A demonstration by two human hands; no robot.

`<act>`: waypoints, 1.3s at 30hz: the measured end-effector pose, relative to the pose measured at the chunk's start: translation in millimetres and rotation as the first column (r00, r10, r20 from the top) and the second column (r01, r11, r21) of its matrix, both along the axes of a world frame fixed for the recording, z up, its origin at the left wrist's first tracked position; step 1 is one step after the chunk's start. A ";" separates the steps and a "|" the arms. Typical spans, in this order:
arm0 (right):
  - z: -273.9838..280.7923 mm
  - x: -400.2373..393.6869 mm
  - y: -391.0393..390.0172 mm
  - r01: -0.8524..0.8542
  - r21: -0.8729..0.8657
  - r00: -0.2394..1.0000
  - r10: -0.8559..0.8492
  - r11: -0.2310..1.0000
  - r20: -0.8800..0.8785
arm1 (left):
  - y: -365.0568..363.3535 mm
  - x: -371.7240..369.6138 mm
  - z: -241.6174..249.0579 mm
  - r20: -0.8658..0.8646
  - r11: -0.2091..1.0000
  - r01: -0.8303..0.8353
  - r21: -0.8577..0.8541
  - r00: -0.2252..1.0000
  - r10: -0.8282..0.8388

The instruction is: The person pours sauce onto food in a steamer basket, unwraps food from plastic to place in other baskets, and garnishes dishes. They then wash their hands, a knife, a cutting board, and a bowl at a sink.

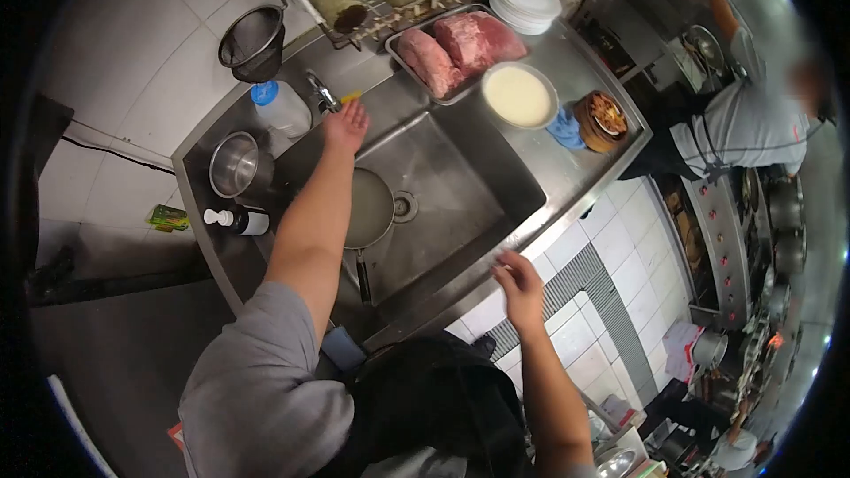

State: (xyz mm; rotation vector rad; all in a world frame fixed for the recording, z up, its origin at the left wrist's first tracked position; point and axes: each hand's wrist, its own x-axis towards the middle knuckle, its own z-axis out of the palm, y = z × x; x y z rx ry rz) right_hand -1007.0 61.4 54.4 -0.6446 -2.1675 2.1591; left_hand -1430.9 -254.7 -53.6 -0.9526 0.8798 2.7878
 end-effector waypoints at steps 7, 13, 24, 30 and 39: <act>10.9 -250.1 -162.9 -0.335 -0.077 0.940 0.339 0.939 0.040 | -9.4 30.5 35.7 -0.215 0.982 0.187 0.017 0.960 -0.179; -55.7 -338.4 -238.5 -0.157 0.537 0.912 0.329 0.829 -0.243 | 3.0 93.4 109.1 -0.030 0.958 0.285 0.039 0.958 -0.284; -6.1 -338.7 -251.4 -0.046 0.095 0.997 0.052 0.994 -0.062 | 6.9 71.0 23.6 -0.354 0.632 -0.085 -0.770 0.881 -0.313; 6.9 -275.9 -198.3 -0.151 0.183 0.947 0.196 0.971 -0.254 | 3.4 42.8 44.1 -0.247 -0.174 -0.359 -0.917 0.853 -0.459; 33.6 -84.2 -42.2 0.019 0.382 0.986 -0.079 0.924 0.143 | -25.7 49.7 39.6 0.651 -0.738 0.138 -0.660 0.595 -0.471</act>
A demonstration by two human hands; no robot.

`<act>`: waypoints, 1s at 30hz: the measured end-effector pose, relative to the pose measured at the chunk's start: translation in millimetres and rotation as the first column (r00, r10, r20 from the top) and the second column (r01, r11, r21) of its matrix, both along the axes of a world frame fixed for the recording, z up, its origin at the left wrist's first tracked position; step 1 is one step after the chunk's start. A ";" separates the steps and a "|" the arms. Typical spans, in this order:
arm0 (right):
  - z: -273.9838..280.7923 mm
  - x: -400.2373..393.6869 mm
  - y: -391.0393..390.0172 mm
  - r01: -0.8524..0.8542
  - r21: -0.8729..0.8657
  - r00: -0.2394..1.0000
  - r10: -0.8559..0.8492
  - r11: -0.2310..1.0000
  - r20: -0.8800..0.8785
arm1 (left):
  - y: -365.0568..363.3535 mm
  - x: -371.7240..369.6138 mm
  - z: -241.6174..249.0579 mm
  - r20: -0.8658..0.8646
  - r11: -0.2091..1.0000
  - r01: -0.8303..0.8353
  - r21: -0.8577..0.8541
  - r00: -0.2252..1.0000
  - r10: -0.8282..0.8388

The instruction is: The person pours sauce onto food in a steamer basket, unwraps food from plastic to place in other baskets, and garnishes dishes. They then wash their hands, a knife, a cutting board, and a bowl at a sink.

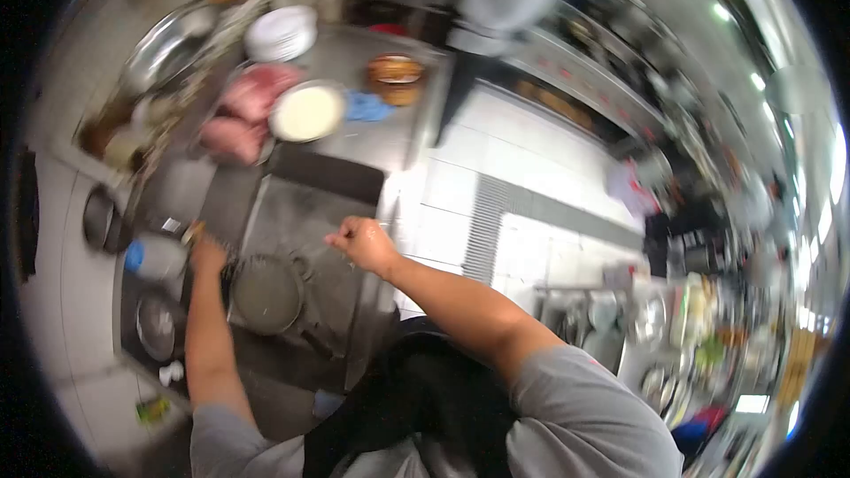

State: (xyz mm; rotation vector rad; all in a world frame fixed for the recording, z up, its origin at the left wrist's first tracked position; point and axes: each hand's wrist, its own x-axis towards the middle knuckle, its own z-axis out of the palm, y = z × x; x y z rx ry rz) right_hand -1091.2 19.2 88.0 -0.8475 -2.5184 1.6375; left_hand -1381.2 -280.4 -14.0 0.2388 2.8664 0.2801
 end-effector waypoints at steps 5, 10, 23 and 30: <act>-3.8 188.1 75.2 0.217 0.375 0.962 -0.262 0.901 0.072 | 10.1 9.6 -54.6 -0.226 0.955 0.222 0.194 0.958 -0.177; -37.8 449.3 59.3 0.657 0.359 0.712 -0.702 0.662 -0.007 | 114.6 184.9 -38.4 -0.438 0.736 0.511 0.444 0.840 -0.319; -143.6 945.6 -382.2 0.800 0.271 -0.556 -0.831 -0.536 -0.004 | 380.1 764.1 35.2 -0.398 -0.121 0.806 0.580 0.150 -0.905; -205.2 986.1 -598.6 0.485 0.396 -0.863 -0.499 -0.779 0.075 | 449.4 987.2 53.6 -0.150 -0.118 0.647 0.753 -0.005 -0.989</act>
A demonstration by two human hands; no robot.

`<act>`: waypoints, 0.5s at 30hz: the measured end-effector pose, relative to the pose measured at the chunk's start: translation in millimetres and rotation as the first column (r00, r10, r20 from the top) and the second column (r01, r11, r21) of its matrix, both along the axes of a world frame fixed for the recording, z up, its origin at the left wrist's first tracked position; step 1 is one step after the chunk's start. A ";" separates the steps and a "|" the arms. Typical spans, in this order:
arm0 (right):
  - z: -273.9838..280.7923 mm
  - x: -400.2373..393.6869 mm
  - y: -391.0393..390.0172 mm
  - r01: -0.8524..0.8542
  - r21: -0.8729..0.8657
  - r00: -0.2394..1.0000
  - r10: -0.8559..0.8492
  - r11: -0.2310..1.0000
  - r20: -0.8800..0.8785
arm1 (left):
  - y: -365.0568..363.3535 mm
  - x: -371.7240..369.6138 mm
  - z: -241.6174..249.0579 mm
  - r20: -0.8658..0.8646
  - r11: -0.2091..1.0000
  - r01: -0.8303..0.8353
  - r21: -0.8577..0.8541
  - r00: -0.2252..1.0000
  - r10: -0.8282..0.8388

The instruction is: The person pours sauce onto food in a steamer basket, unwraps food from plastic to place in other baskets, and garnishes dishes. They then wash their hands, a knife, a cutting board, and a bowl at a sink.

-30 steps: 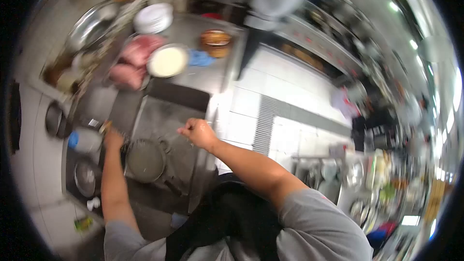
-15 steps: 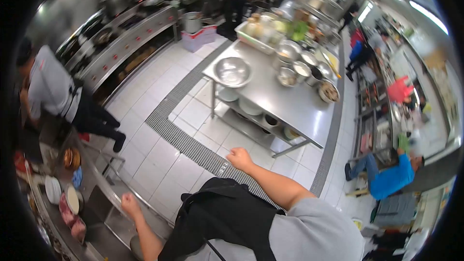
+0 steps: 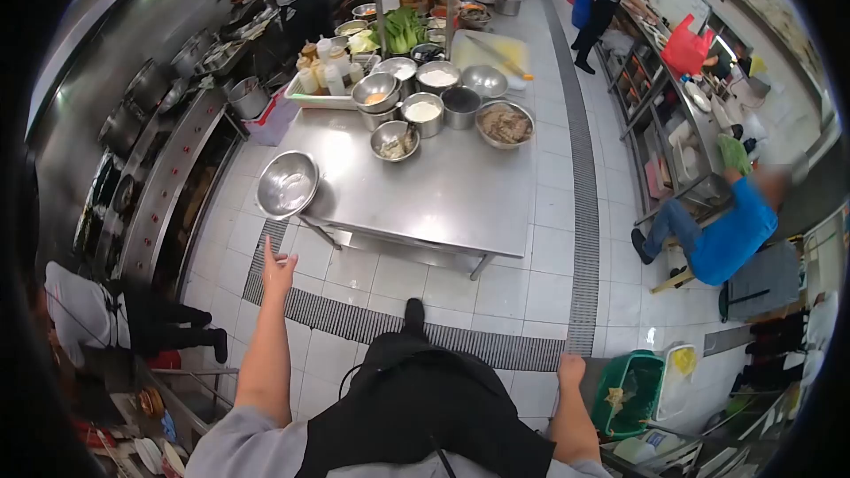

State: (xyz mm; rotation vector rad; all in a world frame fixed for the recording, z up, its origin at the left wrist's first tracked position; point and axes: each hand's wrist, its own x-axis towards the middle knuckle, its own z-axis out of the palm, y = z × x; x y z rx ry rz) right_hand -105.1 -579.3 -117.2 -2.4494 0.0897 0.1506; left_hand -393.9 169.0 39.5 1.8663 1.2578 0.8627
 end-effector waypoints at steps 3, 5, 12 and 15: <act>6.6 -16.9 -56.4 0.161 -0.038 0.899 -0.162 0.986 -0.406 | 69.0 68.6 -29.4 -0.296 0.988 0.037 0.150 0.955 0.009; 1.1 -33.1 -73.9 0.344 -0.071 0.800 -0.332 0.936 -0.500 | 113.5 85.5 -63.0 -0.411 0.985 -0.076 0.152 0.902 0.133; -15.2 -64.9 -100.0 0.395 -0.033 0.778 -0.353 0.918 -0.519 | 101.2 184.0 -3.5 -0.365 0.875 -0.427 0.227 0.796 0.483; -67.7 -68.4 -123.7 0.121 -0.115 0.868 -0.161 0.986 -0.471 | 89.2 258.5 4.8 -0.219 0.926 -0.325 0.192 0.906 0.363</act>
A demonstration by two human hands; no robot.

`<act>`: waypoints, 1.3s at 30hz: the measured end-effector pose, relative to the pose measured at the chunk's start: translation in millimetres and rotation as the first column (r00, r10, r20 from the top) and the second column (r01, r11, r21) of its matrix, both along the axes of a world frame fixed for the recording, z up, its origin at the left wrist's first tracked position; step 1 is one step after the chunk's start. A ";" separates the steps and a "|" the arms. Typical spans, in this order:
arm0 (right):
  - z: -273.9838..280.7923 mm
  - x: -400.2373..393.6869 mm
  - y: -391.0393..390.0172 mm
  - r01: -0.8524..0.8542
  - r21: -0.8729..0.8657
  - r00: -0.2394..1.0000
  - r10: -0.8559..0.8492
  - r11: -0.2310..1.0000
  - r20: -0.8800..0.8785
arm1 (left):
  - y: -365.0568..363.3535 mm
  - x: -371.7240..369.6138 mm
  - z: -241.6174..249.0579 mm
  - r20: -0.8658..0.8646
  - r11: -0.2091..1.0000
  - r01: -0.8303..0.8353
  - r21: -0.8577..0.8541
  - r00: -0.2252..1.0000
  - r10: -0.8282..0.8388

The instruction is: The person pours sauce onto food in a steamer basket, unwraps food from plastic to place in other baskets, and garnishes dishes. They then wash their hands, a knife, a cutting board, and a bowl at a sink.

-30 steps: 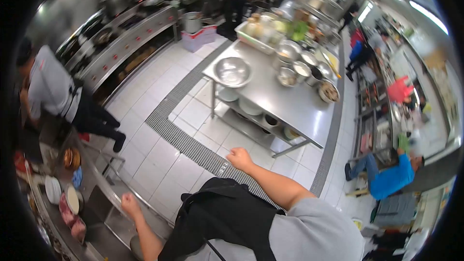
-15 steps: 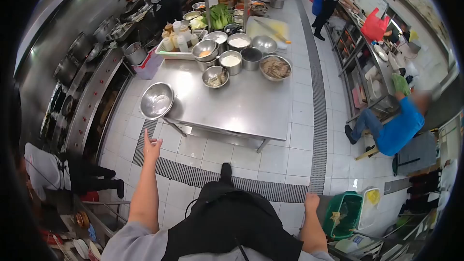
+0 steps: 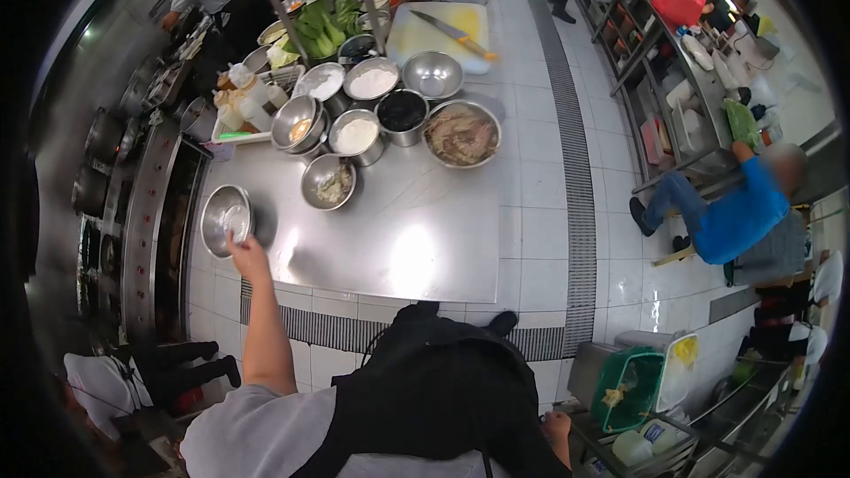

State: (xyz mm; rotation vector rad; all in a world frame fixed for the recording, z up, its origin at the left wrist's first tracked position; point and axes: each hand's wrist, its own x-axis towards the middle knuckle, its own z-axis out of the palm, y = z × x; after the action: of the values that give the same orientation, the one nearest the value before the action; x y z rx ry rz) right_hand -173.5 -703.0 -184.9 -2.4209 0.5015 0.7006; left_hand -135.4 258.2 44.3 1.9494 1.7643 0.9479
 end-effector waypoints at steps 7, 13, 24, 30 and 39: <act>-68.5 79.3 -88.1 -0.271 -0.025 0.961 0.272 0.962 0.039 | -143.9 306.9 35.9 0.130 0.655 0.731 0.193 0.642 -0.755; 90.3 308.0 -89.5 0.049 0.122 0.999 -0.048 0.991 -0.008 | -218.0 483.6 37.4 -0.066 0.589 0.795 0.146 0.602 -0.796; 57.7 569.4 -112.6 0.396 0.204 0.914 -0.365 0.895 -0.175 | -250.2 448.3 39.5 0.027 0.692 0.682 0.236 0.707 -0.707; 80.4 708.3 44.8 -0.227 0.111 0.936 0.249 0.967 -0.251 | -229.7 462.4 56.1 0.187 0.847 0.485 0.218 0.831 -0.524; 78.0 935.6 135.9 -0.052 0.254 0.997 0.066 0.966 -0.047 | -136.9 740.2 148.9 0.300 0.717 0.594 0.364 0.655 -0.694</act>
State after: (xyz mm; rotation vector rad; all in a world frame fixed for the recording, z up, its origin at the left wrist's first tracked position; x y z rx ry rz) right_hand 762.1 -567.2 -106.9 -2.1896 0.3401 0.8067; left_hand 604.8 121.2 193.2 2.0721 0.6276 1.2031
